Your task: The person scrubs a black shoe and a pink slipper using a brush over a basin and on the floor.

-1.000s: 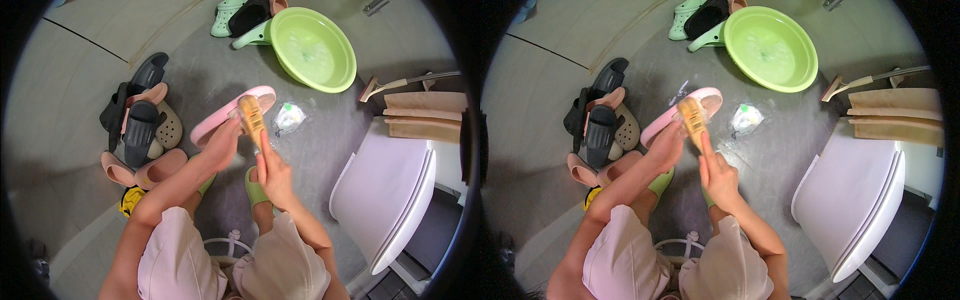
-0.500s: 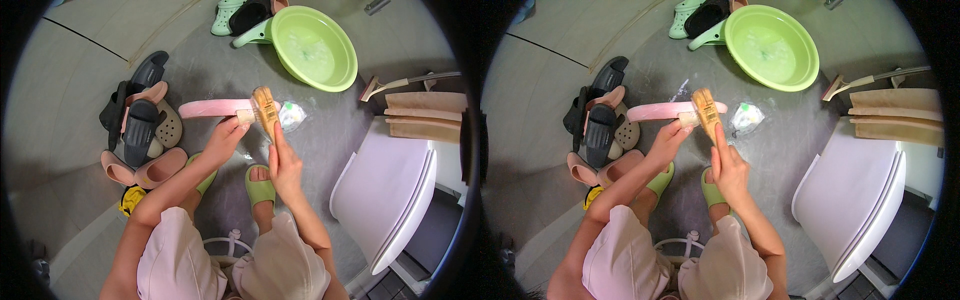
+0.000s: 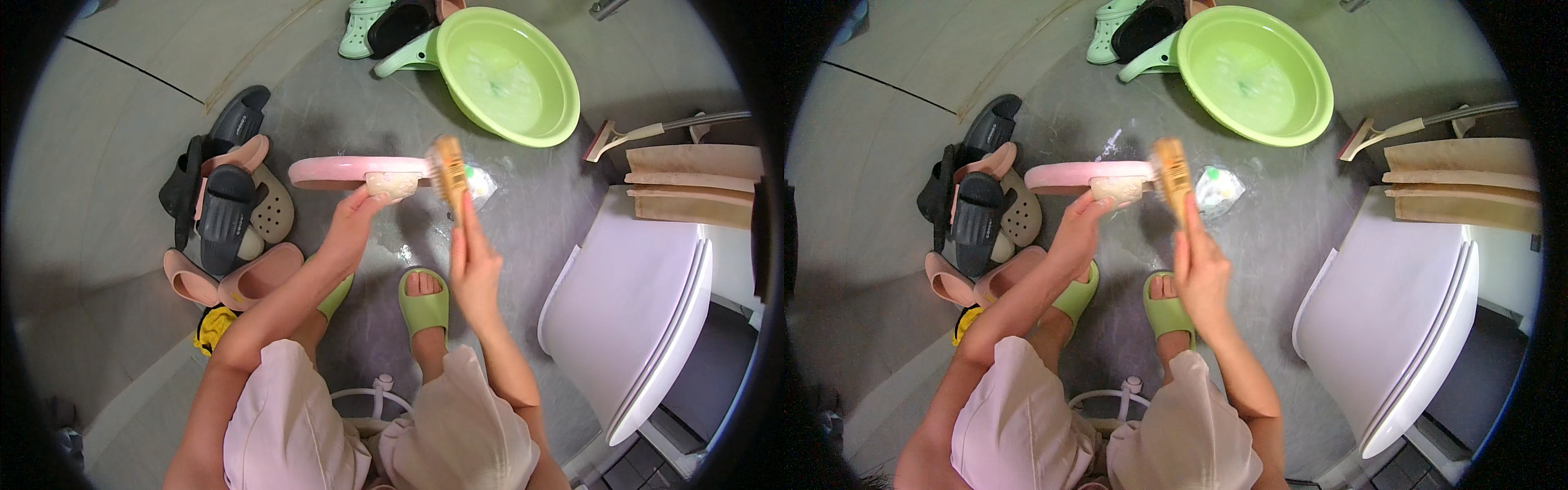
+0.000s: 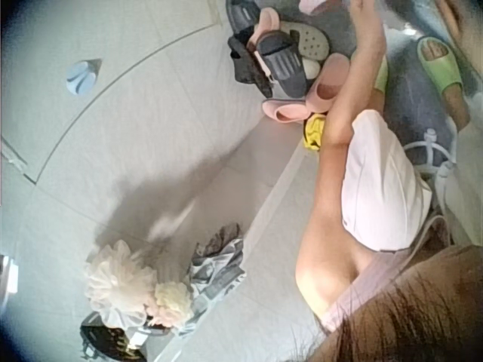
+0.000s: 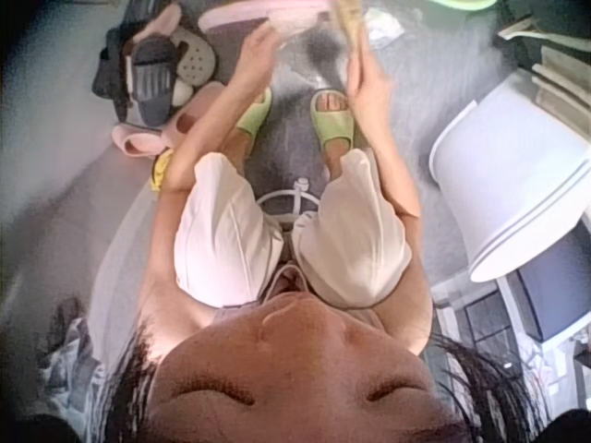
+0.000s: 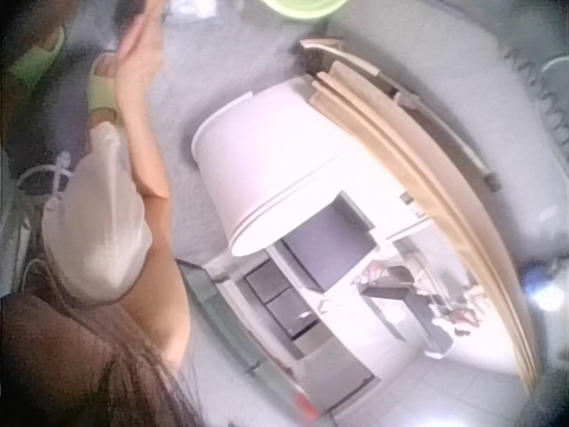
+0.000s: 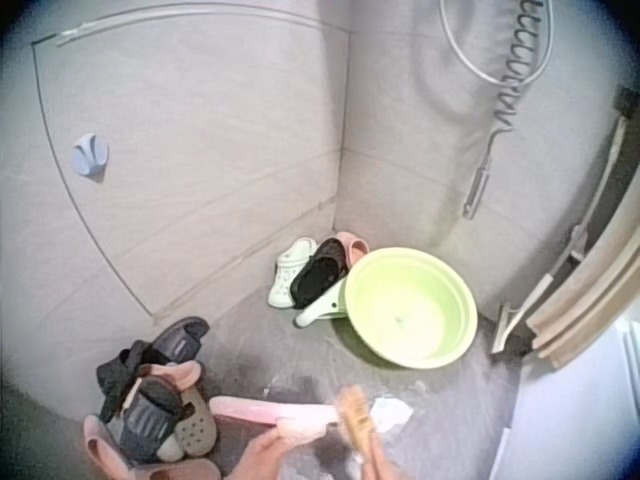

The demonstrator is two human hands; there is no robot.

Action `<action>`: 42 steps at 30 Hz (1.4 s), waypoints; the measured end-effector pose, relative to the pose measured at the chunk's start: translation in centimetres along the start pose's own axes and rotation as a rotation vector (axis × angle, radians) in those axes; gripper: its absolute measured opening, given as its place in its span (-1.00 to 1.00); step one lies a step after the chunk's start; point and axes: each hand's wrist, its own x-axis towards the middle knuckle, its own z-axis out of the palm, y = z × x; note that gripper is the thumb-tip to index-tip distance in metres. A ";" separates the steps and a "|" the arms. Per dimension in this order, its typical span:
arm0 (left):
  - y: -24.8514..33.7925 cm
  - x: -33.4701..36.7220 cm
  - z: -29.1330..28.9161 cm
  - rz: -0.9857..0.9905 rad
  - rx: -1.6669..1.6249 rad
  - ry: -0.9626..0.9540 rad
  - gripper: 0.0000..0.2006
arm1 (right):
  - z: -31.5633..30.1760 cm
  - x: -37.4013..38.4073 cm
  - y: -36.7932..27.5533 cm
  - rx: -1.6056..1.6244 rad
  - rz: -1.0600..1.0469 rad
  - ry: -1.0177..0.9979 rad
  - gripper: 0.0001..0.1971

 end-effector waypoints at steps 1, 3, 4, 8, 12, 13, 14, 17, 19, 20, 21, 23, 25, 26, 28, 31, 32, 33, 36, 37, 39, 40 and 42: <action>0.0 -0.1 0.1 0.000 0.002 0.003 -0.66 | -0.4 0.6 0.1 0.048 0.110 0.010 -0.45; 0.0 0.1 0.8 -0.021 -0.119 0.052 -0.64 | -0.8 0.7 0.0 0.090 0.221 0.024 -0.46; -0.1 0.2 0.7 -0.022 -0.119 0.050 -0.64 | -0.7 0.3 -0.3 0.086 0.160 0.012 -0.46; -0.4 0.7 -0.2 -0.008 -0.240 0.021 -0.62 | -1.6 1.2 -0.8 0.138 0.224 -0.040 -0.46; -0.5 0.8 0.1 0.007 -0.269 0.020 -0.62 | -1.5 0.3 -1.6 0.188 0.259 -0.060 -0.46; -0.5 0.8 0.0 0.006 -0.269 0.020 -0.62 | -1.5 0.0 -1.9 0.172 0.228 -0.093 -0.46; -0.4 0.8 -0.3 -0.003 -0.285 0.019 -0.62 | -1.4 0.0 -1.7 0.161 0.210 -0.093 -0.45; -0.9 0.9 -0.5 -0.015 -0.332 0.042 -0.61 | -1.1 1.0 -0.3 0.199 0.218 0.011 -0.45; -1.2 1.0 -0.8 -0.017 -0.358 0.071 -0.61 | -1.4 0.4 -1.5 0.197 0.240 -0.052 -0.45; -1.1 1.2 -0.9 -0.026 -0.406 0.067 -0.59 | -1.6 0.2 -2.0 0.184 0.263 -0.111 -0.46; -1.0 1.3 -0.9 -0.036 -0.454 0.064 -0.58 | -1.6 0.3 -1.9 0.182 0.264 -0.110 -0.46; -0.9 1.3 -1.0 -0.058 -0.480 0.093 -0.60 | -1.5 0.5 -1.5 0.186 0.265 -0.109 -0.45; -1.0 1.4 -1.0 -0.078 -0.505 0.124 -0.62 | -1.3 0.6 -0.9 0.183 0.266 -0.064 -0.44; -1.2 1.5 -1.0 -0.108 -0.556 0.098 -0.62 | -1.5 0.4 -1.3 0.167 0.278 -0.088 -0.44; -1.3 1.5 -1.3 -0.137 -0.606 0.075 -0.62 | -1.0 -0.5 -1.6 0.162 0.228 -0.096 -0.44; -0.6 1.2 -1.4 -0.208 -0.659 0.162 -0.61 | -0.9 0.2 -1.5 0.162 0.240 -0.085 -0.45; 0.0 1.0 -0.9 -0.206 -0.637 0.112 -0.62 | -0.3 0.4 -0.4 0.151 0.155 0.004 -0.44; 0.3 1.0 -0.6 -0.204 -0.616 0.062 -0.62 | 0.1 0.0 0.1 0.150 0.156 0.005 -0.44; -0.2 1.1 -0.8 -0.153 -0.518 0.075 -0.60 | 0.6 -1.0 0.0 -0.117 -0.054 -0.079 -0.41; -0.3 1.1 -0.9 -0.152 -0.518 0.078 -0.60 | 0.9 -0.9 0.3 -0.114 -0.056 -0.081 -0.41; 0.4 1.0 -0.1 -0.219 -0.453 0.064 -0.62 | 1.6 -0.4 1.9 -0.185 -0.073 -0.046 -0.41; 0.3 1.0 0.5 -0.219 -0.454 0.063 -0.62 | 1.6 -0.2 2.4 -0.181 -0.039 -0.055 -0.41; 0.1 0.9 1.3 -0.202 -0.415 0.064 -0.64 | 2.2 -0.7 2.4 -0.135 -0.053 -0.076 -0.41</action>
